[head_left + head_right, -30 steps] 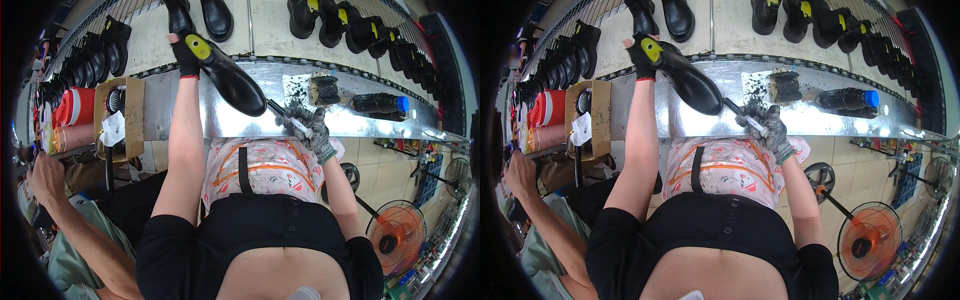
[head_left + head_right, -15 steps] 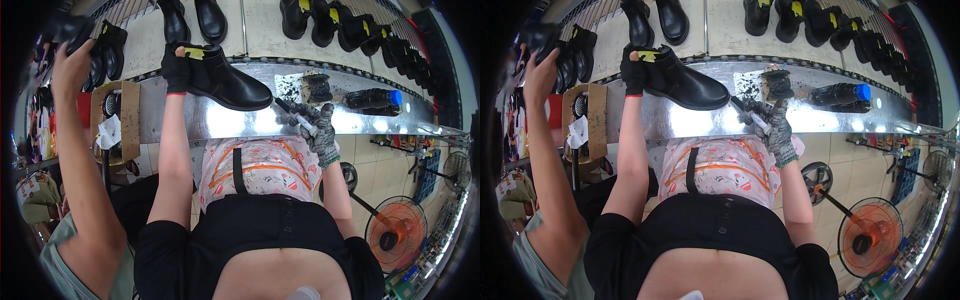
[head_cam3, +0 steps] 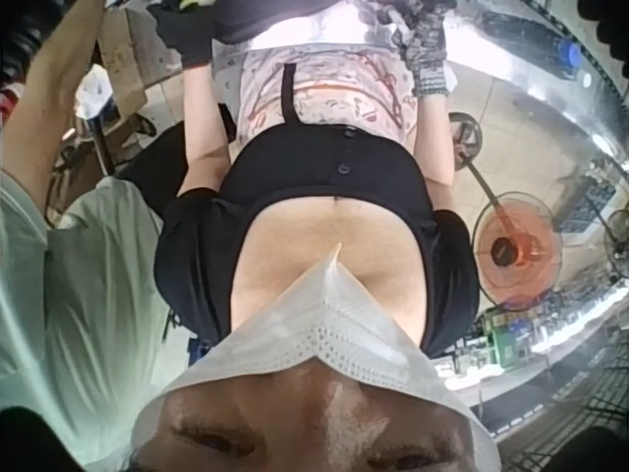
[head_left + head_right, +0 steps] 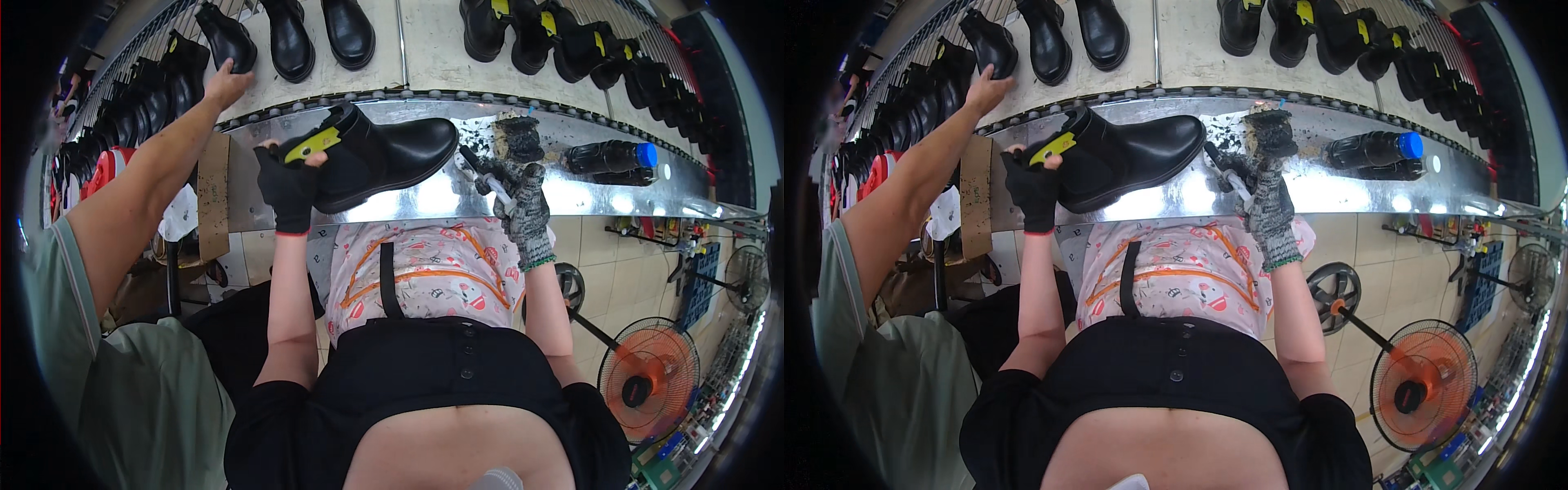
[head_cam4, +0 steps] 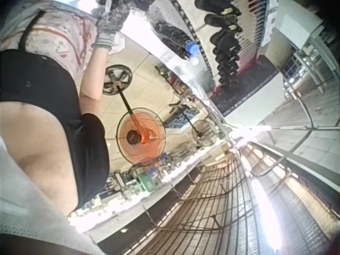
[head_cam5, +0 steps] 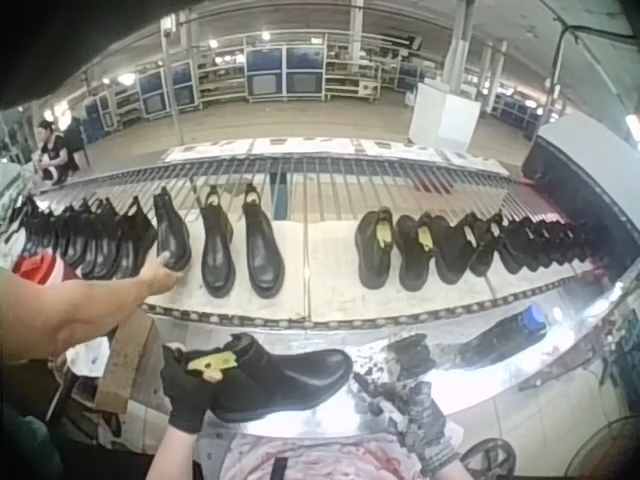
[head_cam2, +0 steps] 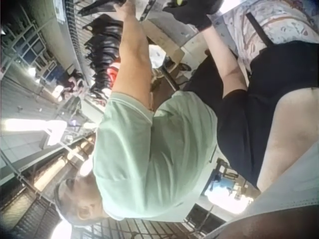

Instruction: Cleaning and applying adhesive or finish to shoes on a manufacturing line.

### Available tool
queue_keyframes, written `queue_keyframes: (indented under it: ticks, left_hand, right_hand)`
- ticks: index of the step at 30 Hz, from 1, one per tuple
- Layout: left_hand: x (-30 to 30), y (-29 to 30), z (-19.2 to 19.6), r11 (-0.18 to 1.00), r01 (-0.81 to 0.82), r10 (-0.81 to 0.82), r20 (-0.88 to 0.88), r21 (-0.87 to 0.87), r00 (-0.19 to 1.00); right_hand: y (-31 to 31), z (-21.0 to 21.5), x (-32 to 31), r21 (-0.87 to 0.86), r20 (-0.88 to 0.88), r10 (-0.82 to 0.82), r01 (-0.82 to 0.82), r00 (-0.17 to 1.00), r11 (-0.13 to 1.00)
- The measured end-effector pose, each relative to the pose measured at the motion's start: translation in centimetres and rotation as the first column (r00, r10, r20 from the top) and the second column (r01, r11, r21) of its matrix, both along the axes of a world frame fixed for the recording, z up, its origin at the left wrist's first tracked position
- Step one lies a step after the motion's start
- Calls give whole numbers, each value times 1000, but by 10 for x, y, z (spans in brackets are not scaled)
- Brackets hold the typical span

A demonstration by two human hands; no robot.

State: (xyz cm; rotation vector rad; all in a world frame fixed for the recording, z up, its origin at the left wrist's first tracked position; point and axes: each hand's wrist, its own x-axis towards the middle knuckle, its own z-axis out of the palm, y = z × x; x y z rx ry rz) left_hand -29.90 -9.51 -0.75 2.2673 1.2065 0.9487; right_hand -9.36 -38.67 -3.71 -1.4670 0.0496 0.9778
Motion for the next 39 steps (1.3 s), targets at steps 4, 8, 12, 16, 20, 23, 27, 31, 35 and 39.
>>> queue_keyframes:
  ticks: [4, 8, 12, 16, 20, 23, 27, 31, 35, 39]
  left_hand:
    - [-7, -37, 16, 982, 64, -58, 37, -177, 998]
    - [-17, -72, 24, 819, 135, -68, 138, -557, 988]
    - [-17, -100, 21, 457, 287, 26, 335, -842, 942]
    - [-15, -118, 14, 157, 253, 14, 258, -955, 966]
    - [-15, -120, 6, 64, 268, -20, 267, -961, 963]
    - [-15, -120, 4, 42, 321, -17, 321, -946, 947]
    - [-10, -125, 9, 43, 334, -5, 334, -942, 943]
    - [0, -129, 26, -8, 275, 22, 274, -962, 961]
    - [10, -132, 40, -52, 263, 103, 257, -963, 961]
    - [16, -133, 47, -79, 221, 104, 213, -972, 972]
  right_hand:
    - [2, 7, -2, -31, 71, 83, -81, 994, 996]
    - [4, 19, -7, 107, 232, 142, -170, 962, 980]
    - [4, 29, -9, -7, 531, 324, -378, 783, 926]
    - [-6, 41, -16, -205, 625, 461, -436, 630, 876]
    - [-14, 50, -21, -233, 603, 499, -461, 622, 856]
    - [-21, 52, -25, -238, 590, 502, -458, 632, 856]
    - [-28, 54, -27, -320, 606, 547, -453, 577, 832]
    - [-35, 63, -25, -314, 609, 555, -470, 567, 825]
    - [-45, 79, -20, -316, 533, 615, -538, 581, 782]
    - [-59, 90, -21, -251, 547, 584, -548, 600, 798]
